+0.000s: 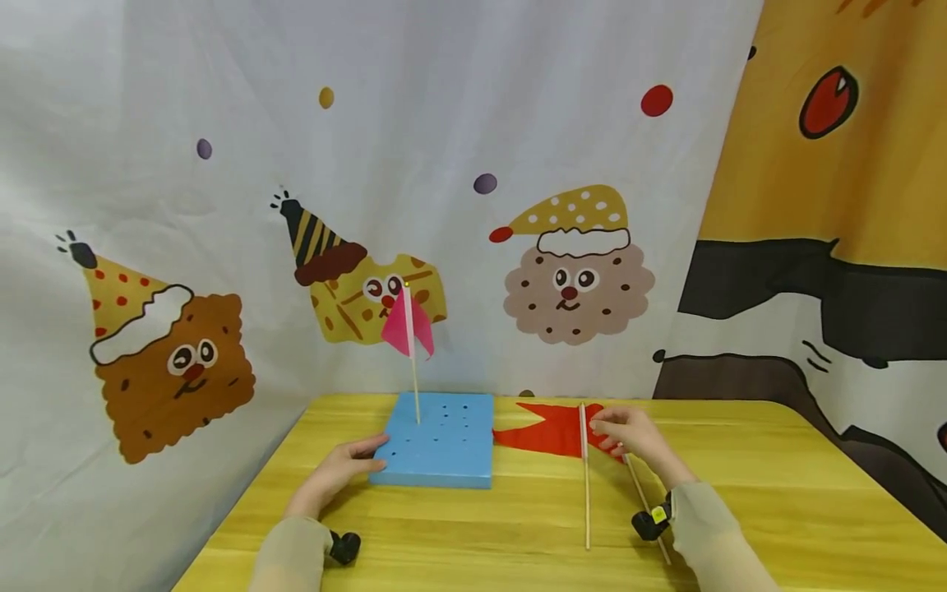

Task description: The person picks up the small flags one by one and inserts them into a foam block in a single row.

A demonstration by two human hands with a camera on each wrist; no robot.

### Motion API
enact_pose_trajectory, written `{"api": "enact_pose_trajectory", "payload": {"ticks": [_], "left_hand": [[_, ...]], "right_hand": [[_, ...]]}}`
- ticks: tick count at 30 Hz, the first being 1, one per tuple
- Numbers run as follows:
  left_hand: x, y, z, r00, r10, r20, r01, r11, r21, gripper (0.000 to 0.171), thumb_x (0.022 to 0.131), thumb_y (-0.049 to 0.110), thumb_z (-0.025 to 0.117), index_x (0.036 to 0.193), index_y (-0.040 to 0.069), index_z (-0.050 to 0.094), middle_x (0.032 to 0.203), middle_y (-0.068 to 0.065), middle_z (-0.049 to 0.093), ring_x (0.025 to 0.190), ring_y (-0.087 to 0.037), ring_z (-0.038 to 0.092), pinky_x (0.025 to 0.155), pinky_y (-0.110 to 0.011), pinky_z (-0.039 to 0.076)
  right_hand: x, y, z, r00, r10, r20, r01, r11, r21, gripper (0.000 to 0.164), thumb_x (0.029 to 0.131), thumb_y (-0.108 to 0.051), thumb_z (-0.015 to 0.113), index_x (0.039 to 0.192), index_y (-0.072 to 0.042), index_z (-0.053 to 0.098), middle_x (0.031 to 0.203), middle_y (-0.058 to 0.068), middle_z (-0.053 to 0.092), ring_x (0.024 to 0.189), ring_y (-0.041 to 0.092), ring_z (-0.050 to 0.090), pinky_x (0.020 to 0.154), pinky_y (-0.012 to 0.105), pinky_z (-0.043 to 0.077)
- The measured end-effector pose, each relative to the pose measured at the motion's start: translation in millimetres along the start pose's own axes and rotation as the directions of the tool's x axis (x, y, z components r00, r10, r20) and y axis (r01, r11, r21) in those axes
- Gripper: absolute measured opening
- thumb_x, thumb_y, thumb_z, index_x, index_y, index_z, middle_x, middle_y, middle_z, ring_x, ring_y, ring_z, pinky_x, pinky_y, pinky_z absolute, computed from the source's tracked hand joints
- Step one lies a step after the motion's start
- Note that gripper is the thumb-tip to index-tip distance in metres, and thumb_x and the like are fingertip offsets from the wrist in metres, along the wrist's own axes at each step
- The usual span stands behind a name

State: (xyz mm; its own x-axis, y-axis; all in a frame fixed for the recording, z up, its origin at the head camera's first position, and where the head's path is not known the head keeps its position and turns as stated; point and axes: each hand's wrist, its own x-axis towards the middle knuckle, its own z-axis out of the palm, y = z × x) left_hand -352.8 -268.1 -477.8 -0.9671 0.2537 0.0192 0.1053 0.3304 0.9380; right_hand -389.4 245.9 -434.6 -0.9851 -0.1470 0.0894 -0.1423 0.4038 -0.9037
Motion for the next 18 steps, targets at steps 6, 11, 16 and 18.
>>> {"api": "enact_pose_trajectory", "payload": {"ticks": [6, 11, 16, 18], "left_hand": [[0.8, 4.0, -2.5, 1.0, -0.017, 0.002, 0.017, 1.0, 0.016, 0.059, 0.09, 0.028, 0.071, 0.143, 0.009, 0.051, 0.15, -0.016, 0.039, 0.138, -0.039, 0.033, 0.107, -0.052, 0.035], [3.7, 1.5, -3.5, 0.999, -0.027, 0.016, 0.027, 0.999, 0.02, 0.061, 0.09, 0.03, 0.071, 0.143, 0.009, 0.05, 0.149, -0.016, 0.04, 0.138, -0.04, 0.032, 0.107, -0.052, 0.034], [5.9, -1.8, -0.8, 0.999, -0.031, 0.029, 0.031, 0.999, 0.009, 0.061, 0.091, 0.029, 0.07, 0.144, 0.008, 0.049, 0.15, -0.017, 0.038, 0.138, -0.041, 0.031, 0.107, -0.053, 0.034], [6.1, -1.2, 0.6, 0.999, -0.025, 0.029, 0.025, 1.0, -0.001, 0.062, 0.091, 0.028, 0.07, 0.144, 0.006, 0.048, 0.15, -0.018, 0.037, 0.138, -0.042, 0.03, 0.107, -0.054, 0.033]], "right_hand": [[-5, 11, 6, 0.986, 0.066, 0.152, -0.075, 0.996, 0.054, 0.031, 0.093, -0.016, 0.066, 0.106, 0.011, 0.064, 0.075, 0.013, 0.061, 0.055, 0.017, 0.052, 0.051, 0.028, 0.045], [-12, 13, 15, 0.985, 0.14, 0.104, -0.135, 0.989, -0.052, 0.023, 0.089, -0.016, 0.07, 0.092, 0.007, 0.068, 0.068, 0.008, 0.06, 0.053, 0.016, 0.056, 0.05, 0.03, 0.051], [-15, 14, 21, 0.981, 0.186, 0.047, -0.18, 0.977, -0.116, 0.021, 0.086, -0.019, 0.074, 0.082, 0.0, 0.064, 0.066, 0.008, 0.059, 0.051, 0.017, 0.055, 0.046, 0.03, 0.049], [-15, 14, 22, 0.983, 0.173, 0.058, -0.165, 0.978, -0.131, 0.027, 0.086, -0.019, 0.074, 0.07, -0.006, 0.057, 0.058, 0.005, 0.053, 0.046, 0.014, 0.047, 0.042, 0.026, 0.043]]}}
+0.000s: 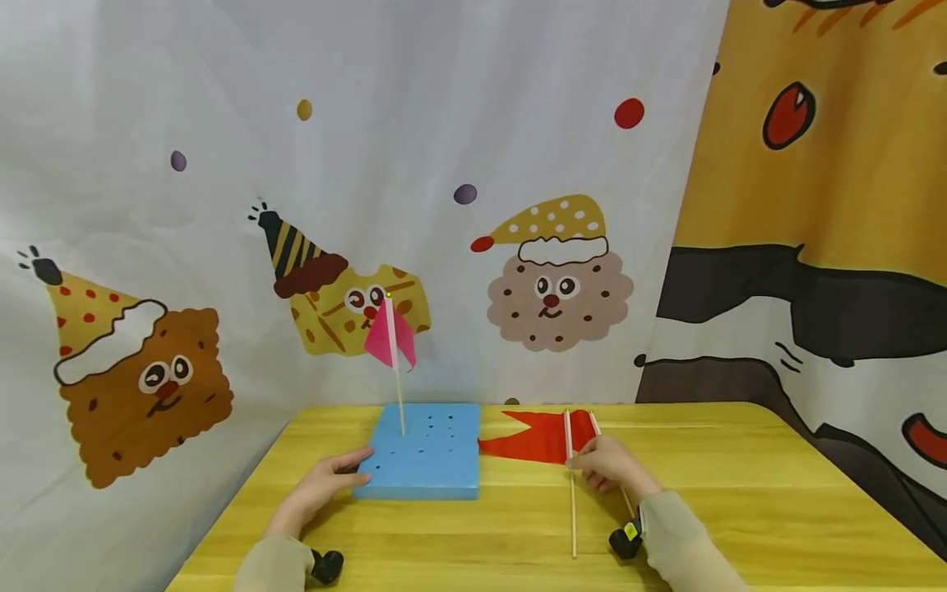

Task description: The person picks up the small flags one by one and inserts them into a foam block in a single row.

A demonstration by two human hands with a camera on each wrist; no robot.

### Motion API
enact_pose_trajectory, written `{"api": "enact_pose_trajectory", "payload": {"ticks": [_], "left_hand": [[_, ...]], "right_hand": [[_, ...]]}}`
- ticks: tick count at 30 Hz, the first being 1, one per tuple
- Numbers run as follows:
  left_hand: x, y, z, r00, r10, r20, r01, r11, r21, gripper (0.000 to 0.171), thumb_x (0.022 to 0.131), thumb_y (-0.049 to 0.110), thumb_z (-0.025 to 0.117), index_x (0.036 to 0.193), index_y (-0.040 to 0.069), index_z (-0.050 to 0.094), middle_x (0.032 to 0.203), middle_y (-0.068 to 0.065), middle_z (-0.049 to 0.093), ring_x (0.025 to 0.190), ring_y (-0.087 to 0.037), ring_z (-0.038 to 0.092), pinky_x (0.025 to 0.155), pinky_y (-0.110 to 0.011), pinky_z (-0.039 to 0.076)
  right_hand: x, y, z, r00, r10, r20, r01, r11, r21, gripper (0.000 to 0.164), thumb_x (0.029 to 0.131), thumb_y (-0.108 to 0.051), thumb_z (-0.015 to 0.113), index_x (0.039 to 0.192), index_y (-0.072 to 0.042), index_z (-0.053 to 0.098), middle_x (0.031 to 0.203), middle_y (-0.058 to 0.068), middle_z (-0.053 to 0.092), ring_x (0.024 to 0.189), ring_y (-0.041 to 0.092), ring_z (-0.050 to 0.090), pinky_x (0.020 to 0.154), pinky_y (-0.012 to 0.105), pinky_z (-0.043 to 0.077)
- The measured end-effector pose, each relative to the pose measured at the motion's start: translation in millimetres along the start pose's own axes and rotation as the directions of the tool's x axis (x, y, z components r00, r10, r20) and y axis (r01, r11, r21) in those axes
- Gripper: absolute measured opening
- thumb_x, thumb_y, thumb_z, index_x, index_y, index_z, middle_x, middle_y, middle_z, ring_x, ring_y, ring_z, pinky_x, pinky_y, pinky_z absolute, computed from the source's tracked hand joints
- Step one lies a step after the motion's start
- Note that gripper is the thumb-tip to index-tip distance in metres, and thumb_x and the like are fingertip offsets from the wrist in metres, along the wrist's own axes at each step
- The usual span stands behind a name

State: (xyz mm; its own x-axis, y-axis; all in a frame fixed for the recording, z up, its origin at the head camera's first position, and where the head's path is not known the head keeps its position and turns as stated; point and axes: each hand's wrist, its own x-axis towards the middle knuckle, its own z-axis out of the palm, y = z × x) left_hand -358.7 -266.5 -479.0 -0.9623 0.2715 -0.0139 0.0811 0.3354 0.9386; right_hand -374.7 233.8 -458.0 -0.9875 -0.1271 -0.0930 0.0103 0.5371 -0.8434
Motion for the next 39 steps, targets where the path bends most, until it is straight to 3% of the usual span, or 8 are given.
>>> {"api": "enact_pose_trajectory", "payload": {"ticks": [5, 10, 14, 26, 32, 39], "left_hand": [[-2.6, 1.3, 0.9, 1.0, 0.007, -0.005, -0.007, 1.0, -0.014, 0.061, 0.091, 0.026, 0.07, 0.143, 0.004, 0.048, 0.151, -0.02, 0.036, 0.139, -0.043, 0.027, 0.107, -0.055, 0.033], [-2.3, 2.1, 1.1, 1.0, -0.001, -0.008, 0.001, 1.0, -0.024, 0.061, 0.091, 0.025, 0.07, 0.143, 0.004, 0.048, 0.152, -0.021, 0.034, 0.139, -0.044, 0.027, 0.108, -0.056, 0.032], [-2.3, 2.5, 1.6, 1.0, -0.004, -0.012, 0.004, 1.0, -0.027, 0.061, 0.09, 0.024, 0.071, 0.143, 0.004, 0.049, 0.151, -0.021, 0.034, 0.138, -0.044, 0.027, 0.108, -0.056, 0.031], [-3.3, -0.1, 2.9, 0.999, -0.013, -0.032, 0.013, 1.0, -0.02, 0.061, 0.09, 0.024, 0.071, 0.143, 0.003, 0.048, 0.15, -0.021, 0.037, 0.138, -0.043, 0.029, 0.108, -0.056, 0.03], [-4.0, 1.0, 3.0, 0.999, -0.014, -0.035, 0.014, 1.0, -0.004, 0.061, 0.09, 0.024, 0.071, 0.143, 0.003, 0.049, 0.148, -0.022, 0.039, 0.136, -0.044, 0.031, 0.107, -0.056, 0.031], [-4.1, 1.6, 1.7, 1.0, -0.01, -0.023, 0.009, 1.0, -0.028, 0.061, 0.09, 0.024, 0.071, 0.143, 0.003, 0.048, 0.15, -0.022, 0.037, 0.138, -0.044, 0.029, 0.108, -0.056, 0.031]], "right_hand": [[0, -2, 5, 0.997, -0.071, 0.014, 0.073, 0.992, -0.102, 0.051, 0.081, -0.02, 0.079, 0.051, -0.017, 0.037, 0.045, -0.004, 0.034, 0.039, 0.01, 0.031, 0.037, 0.022, 0.032], [-5, -8, 12, 0.993, -0.109, -0.041, 0.094, 0.96, -0.264, 0.049, 0.075, -0.02, 0.083, 0.046, -0.015, 0.044, 0.04, -0.005, 0.034, 0.036, 0.01, 0.03, 0.036, 0.023, 0.035], [-7, -10, 15, 0.993, -0.099, -0.07, 0.075, 0.953, -0.294, 0.044, 0.075, -0.015, 0.082, 0.046, -0.012, 0.049, 0.04, -0.003, 0.037, 0.035, 0.011, 0.035, 0.036, 0.025, 0.039], [-5, -5, 13, 0.992, -0.099, -0.075, 0.072, 0.952, -0.297, 0.039, 0.072, -0.008, 0.068, 0.045, -0.016, 0.043, 0.04, -0.006, 0.037, 0.036, 0.011, 0.04, 0.035, 0.024, 0.038], [-6, -8, 13, 0.994, -0.047, -0.095, 0.028, 0.98, -0.199, 0.043, 0.077, -0.007, 0.068, 0.047, -0.015, 0.039, 0.042, -0.002, 0.038, 0.036, 0.013, 0.044, 0.036, 0.028, 0.045], [-3, -8, 10, 0.989, -0.004, -0.146, -0.013, 0.993, -0.118, 0.038, 0.081, -0.009, 0.071, 0.051, -0.01, 0.047, 0.05, 0.007, 0.053, 0.039, 0.018, 0.055, 0.04, 0.034, 0.052]]}}
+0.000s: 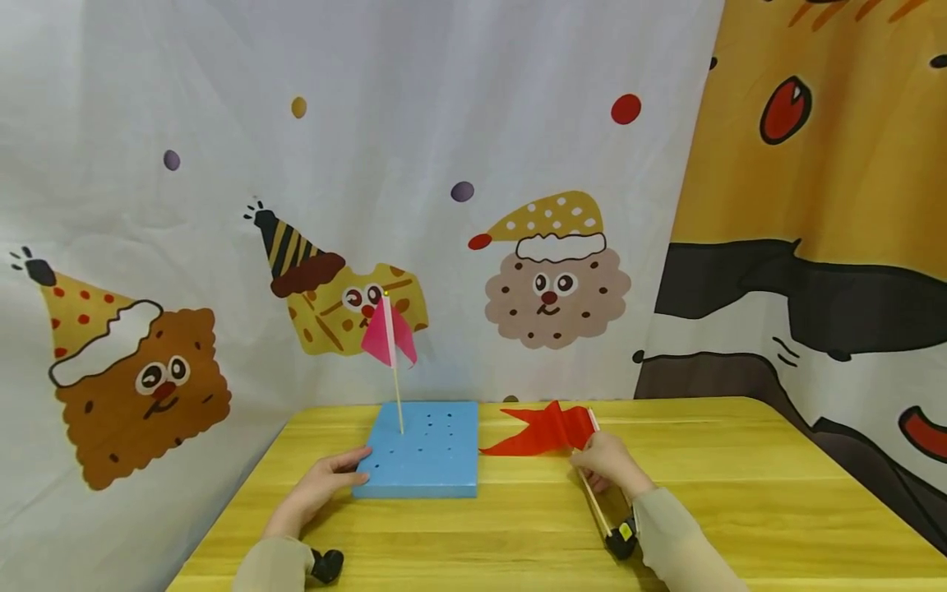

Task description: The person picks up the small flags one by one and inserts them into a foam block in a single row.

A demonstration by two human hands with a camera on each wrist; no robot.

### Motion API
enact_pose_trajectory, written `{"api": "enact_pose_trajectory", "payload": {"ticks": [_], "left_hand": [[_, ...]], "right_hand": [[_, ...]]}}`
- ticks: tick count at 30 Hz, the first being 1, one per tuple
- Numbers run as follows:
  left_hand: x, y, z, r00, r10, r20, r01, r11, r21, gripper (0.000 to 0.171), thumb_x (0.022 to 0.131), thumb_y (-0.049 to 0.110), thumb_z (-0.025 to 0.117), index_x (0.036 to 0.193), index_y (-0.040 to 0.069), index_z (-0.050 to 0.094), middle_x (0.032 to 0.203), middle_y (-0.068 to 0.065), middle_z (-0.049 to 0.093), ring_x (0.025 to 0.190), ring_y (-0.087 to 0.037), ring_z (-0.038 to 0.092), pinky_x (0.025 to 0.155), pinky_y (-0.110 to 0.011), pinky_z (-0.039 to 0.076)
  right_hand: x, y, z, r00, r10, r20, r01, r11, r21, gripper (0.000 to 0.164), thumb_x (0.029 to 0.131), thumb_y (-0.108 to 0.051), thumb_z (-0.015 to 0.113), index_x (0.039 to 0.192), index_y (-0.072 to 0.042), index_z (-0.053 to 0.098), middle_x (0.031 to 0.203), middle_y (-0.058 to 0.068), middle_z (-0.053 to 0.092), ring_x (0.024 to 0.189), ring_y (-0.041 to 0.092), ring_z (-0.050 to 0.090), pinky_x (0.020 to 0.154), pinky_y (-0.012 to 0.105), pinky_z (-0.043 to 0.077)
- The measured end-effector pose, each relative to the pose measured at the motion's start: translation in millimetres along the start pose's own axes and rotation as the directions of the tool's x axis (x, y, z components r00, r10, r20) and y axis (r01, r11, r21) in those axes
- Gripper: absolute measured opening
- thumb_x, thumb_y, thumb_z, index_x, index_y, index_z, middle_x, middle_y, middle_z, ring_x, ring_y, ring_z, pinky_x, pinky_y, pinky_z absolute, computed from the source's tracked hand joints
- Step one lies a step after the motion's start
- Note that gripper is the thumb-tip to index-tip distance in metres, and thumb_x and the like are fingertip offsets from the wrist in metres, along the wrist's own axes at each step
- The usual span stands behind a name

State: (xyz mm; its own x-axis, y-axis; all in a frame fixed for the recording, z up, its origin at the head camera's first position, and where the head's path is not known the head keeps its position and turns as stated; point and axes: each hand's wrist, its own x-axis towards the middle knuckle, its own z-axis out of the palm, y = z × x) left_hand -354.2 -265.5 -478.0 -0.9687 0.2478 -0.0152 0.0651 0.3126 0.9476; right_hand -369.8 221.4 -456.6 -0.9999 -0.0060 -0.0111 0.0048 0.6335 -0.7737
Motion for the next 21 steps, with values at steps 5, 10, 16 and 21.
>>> {"api": "enact_pose_trajectory", "payload": {"ticks": [5, 10, 16, 21], "left_hand": [[1.0, -0.2, -0.2, 1.0, 0.006, 0.011, -0.006, 1.0, 0.0, 0.061, 0.091, 0.025, 0.07, 0.143, 0.003, 0.048, 0.15, -0.021, 0.037, 0.138, -0.044, 0.029, 0.107, -0.056, 0.032], [0.6, 1.2, -0.5, 1.0, 0.002, 0.013, -0.002, 1.0, -0.004, 0.061, 0.091, 0.024, 0.07, 0.144, 0.004, 0.047, 0.151, -0.021, 0.034, 0.138, -0.044, 0.027, 0.108, -0.056, 0.03], [2.0, -1.2, -0.3, 1.0, 0.008, 0.011, -0.008, 1.0, -0.001, 0.062, 0.091, 0.025, 0.07, 0.144, 0.003, 0.047, 0.15, -0.021, 0.036, 0.138, -0.044, 0.029, 0.107, -0.055, 0.032], [2.7, -2.4, -1.9, 1.0, 0.009, 0.019, -0.009, 1.0, -0.003, 0.062, 0.091, 0.025, 0.07, 0.144, 0.003, 0.047, 0.151, -0.021, 0.034, 0.138, -0.043, 0.028, 0.108, -0.055, 0.031]], "right_hand": [[4, 7, -2, 0.999, 0.051, 0.011, -0.052, 0.989, 0.137, 0.016, 0.08, -0.006, 0.069, 0.074, 0.0, 0.056, 0.059, 0.012, 0.059, 0.045, 0.022, 0.061, 0.043, 0.034, 0.054], [8, 14, -5, 0.993, 0.089, 0.077, -0.107, 0.955, 0.277, 0.031, 0.082, -0.005, 0.066, 0.106, 0.01, 0.053, 0.072, 0.016, 0.065, 0.052, 0.022, 0.064, 0.045, 0.031, 0.054], [12, 17, -10, 0.982, 0.092, 0.166, -0.148, 0.916, 0.371, 0.039, 0.089, -0.013, 0.064, 0.116, 0.012, 0.053, 0.078, 0.014, 0.07, 0.053, 0.014, 0.061, 0.048, 0.026, 0.053], [13, 16, -12, 0.97, 0.047, 0.238, -0.146, 0.896, 0.419, 0.038, 0.092, -0.011, 0.06, 0.118, 0.015, 0.052, 0.079, 0.011, 0.07, 0.058, 0.015, 0.065, 0.052, 0.025, 0.054]]}}
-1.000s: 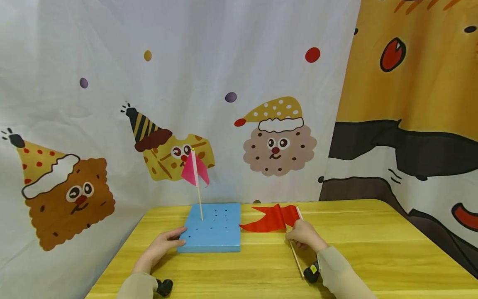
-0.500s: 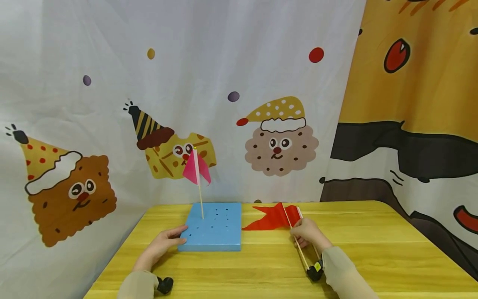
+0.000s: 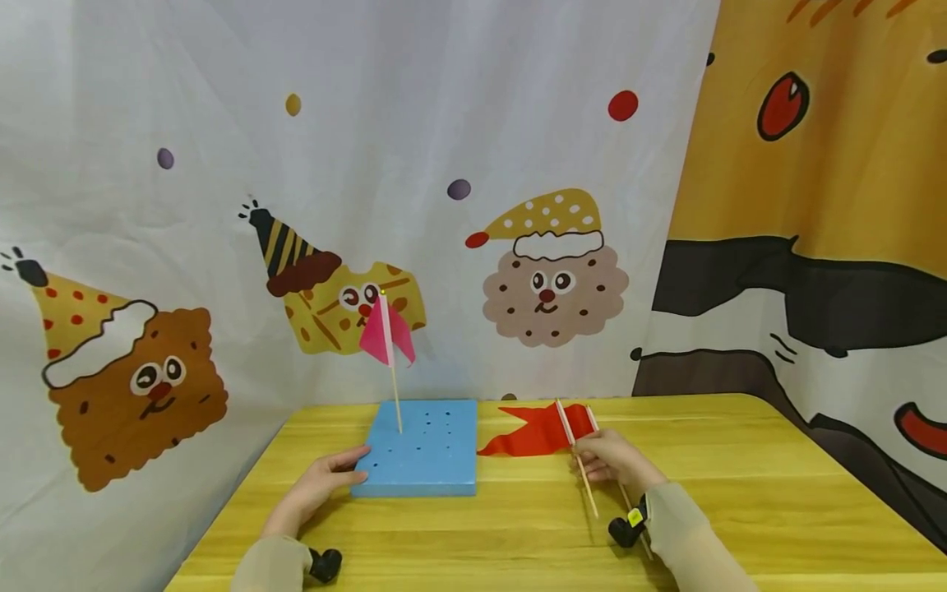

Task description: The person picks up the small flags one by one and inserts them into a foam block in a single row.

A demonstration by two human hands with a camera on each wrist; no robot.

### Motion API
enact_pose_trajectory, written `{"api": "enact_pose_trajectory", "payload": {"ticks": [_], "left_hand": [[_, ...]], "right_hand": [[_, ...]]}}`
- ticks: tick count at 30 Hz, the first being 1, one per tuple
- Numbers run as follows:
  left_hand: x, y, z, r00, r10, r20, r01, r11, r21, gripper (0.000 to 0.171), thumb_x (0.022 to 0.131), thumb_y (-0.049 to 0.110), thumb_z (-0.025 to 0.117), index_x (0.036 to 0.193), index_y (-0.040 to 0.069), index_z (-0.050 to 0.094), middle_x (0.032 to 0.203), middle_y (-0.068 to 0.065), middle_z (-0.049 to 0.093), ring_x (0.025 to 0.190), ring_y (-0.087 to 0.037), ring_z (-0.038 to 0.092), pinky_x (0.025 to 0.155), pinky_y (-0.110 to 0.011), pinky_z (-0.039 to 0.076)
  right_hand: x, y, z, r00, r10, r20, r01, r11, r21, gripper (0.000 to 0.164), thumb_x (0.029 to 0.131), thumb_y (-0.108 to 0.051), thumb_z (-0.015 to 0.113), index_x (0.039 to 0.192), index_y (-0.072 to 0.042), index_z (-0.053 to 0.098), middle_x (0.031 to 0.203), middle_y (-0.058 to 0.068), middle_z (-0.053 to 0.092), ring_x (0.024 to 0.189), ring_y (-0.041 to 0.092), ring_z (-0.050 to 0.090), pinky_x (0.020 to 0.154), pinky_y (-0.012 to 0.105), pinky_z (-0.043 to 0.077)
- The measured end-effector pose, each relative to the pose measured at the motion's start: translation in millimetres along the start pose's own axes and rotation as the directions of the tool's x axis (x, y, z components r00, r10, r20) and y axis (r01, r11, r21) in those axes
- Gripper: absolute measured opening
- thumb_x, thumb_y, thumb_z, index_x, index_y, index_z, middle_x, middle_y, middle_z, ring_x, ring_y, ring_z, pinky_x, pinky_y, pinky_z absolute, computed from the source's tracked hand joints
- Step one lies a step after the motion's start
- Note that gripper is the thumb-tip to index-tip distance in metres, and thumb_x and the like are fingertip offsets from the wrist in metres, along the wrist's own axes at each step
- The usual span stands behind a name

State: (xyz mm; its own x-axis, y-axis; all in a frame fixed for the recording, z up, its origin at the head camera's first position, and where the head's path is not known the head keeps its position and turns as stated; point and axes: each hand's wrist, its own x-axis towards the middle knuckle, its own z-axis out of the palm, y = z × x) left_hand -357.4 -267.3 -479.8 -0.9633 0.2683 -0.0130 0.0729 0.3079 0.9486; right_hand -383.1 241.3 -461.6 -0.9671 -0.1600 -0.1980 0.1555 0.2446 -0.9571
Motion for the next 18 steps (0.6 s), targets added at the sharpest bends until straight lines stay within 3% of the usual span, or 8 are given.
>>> {"api": "enact_pose_trajectory", "payload": {"ticks": [5, 18], "left_hand": [[-0.9, 2.0, 0.7, 1.0, 0.002, 0.005, -0.002, 1.0, 0.006, 0.061, 0.092, 0.026, 0.069, 0.144, 0.004, 0.047, 0.152, -0.02, 0.033, 0.139, -0.043, 0.028, 0.107, -0.056, 0.031], [-2.6, 2.8, 0.2, 1.0, 0.002, -0.012, -0.002, 1.0, 0.013, 0.061, 0.091, 0.025, 0.07, 0.143, 0.004, 0.048, 0.152, -0.02, 0.033, 0.139, -0.042, 0.028, 0.108, -0.056, 0.031]], "right_hand": [[-2, -5, -3, 0.997, -0.039, 0.063, 0.038, 0.999, 0.019, 0.043, 0.094, -0.008, 0.056, 0.125, 0.019, 0.047, 0.083, 0.013, 0.069, 0.06, 0.016, 0.067, 0.052, 0.025, 0.055], [-14, -35, 5, 0.993, -0.11, 0.052, 0.11, 0.994, 0.008, 0.047, 0.093, -0.01, 0.058, 0.131, 0.016, 0.045, 0.089, 0.017, 0.065, 0.056, 0.02, 0.066, 0.055, 0.033, 0.058]]}}
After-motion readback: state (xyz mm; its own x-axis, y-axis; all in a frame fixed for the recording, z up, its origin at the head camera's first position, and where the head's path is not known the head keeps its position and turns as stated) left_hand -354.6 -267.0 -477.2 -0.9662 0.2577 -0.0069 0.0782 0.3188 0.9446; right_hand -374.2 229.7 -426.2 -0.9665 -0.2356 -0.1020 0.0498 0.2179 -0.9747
